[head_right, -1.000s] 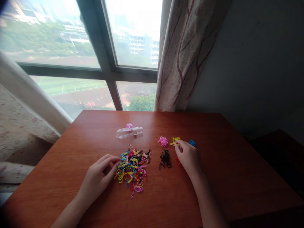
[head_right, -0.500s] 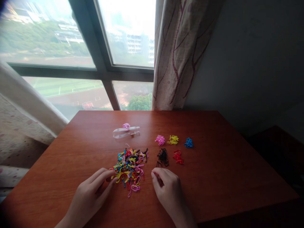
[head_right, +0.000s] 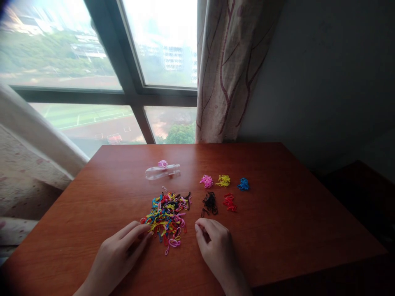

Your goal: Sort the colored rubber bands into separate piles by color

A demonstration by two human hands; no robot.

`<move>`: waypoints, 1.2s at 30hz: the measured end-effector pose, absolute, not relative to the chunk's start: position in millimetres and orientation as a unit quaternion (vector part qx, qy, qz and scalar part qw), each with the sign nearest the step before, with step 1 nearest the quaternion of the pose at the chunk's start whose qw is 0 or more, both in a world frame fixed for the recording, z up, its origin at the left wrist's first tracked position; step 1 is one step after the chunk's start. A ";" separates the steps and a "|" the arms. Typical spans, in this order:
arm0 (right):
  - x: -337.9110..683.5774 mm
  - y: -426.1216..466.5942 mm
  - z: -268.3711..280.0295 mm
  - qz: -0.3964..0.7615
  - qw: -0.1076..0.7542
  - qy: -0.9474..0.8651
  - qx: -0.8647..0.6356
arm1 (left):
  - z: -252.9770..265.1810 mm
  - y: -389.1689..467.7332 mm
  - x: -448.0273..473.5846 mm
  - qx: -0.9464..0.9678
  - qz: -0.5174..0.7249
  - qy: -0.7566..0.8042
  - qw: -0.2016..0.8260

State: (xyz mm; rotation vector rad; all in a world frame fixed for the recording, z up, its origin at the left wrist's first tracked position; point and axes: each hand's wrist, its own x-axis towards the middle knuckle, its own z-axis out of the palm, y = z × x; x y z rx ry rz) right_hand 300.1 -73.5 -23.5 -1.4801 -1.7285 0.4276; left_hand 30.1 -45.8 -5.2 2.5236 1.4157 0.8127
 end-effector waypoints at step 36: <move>299.2 -69.5 -23.3 0.202 0.396 -0.684 -0.578 | 49.2 79.4 188.9 0.873 0.194 0.373 0.248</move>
